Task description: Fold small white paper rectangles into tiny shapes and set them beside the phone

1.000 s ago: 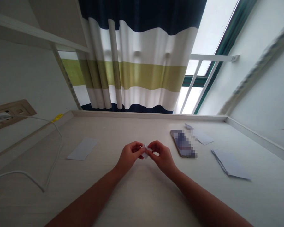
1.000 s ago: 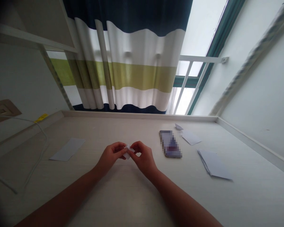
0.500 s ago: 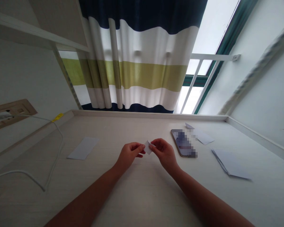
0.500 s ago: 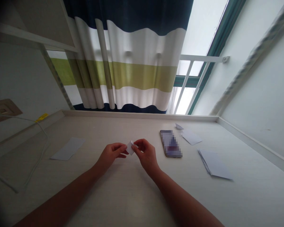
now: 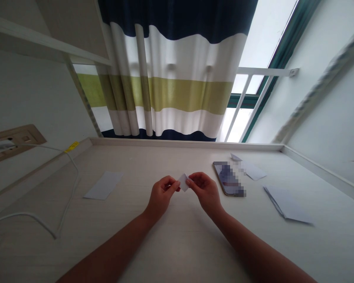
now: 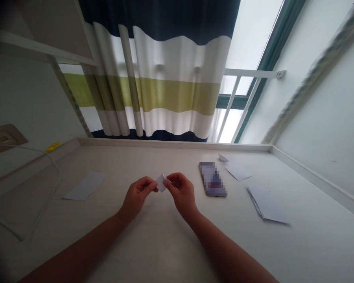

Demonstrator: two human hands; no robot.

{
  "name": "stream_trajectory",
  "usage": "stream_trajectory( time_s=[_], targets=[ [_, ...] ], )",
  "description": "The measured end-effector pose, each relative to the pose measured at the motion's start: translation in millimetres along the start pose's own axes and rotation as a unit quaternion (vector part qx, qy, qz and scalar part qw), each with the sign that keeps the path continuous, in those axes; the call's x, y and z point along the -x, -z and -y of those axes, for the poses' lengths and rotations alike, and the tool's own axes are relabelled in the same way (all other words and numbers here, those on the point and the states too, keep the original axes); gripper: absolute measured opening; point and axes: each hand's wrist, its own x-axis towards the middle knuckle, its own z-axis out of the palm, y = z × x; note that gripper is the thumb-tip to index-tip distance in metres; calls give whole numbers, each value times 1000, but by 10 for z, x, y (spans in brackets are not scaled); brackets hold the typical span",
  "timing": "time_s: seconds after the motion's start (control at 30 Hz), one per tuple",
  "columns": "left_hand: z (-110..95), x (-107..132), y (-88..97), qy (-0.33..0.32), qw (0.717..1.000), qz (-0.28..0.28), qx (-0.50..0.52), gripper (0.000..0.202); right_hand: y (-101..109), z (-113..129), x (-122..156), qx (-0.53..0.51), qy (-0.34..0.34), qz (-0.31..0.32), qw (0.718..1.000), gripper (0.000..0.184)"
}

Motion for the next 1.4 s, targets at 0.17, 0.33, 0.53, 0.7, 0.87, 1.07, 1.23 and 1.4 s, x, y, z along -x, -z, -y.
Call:
stream_trajectory(
  time_s=[0.17, 0.33, 0.53, 0.7, 0.87, 1.07, 1.23, 1.4],
  targets=[
    [-22, 9, -6, 48, 996, 4, 76, 31, 0, 41, 3, -18, -6, -4, 1000, 20],
    [12, -8, 7, 37, 999, 27, 17, 24, 9, 26, 1, -9, -5, -1, 1000, 21],
    [27, 6, 25, 2, 1000, 21, -16, 22, -1, 15, 12, 11, 6, 5, 1000, 20],
    [6, -20, 15, 56, 996, 33, 54, 22, -18, 38, 42, 59, 28, 35, 997, 16],
    [13, -53, 14, 77, 995, 18, 53, 20, -28, 37, 72, 139, 70, 57, 986, 9],
    [23, -49, 19, 118, 989, 35, 78, 21, -14, 15, 77, 169, 83, 64, 980, 6],
    [30, -52, 12, 128, 987, 36, 88, 19, -25, 20, 92, 167, 75, 73, 980, 7],
    [8, -41, -5, 126, 988, 27, 81, 15, -47, 28, 107, 162, 58, 79, 982, 6]
  ],
)
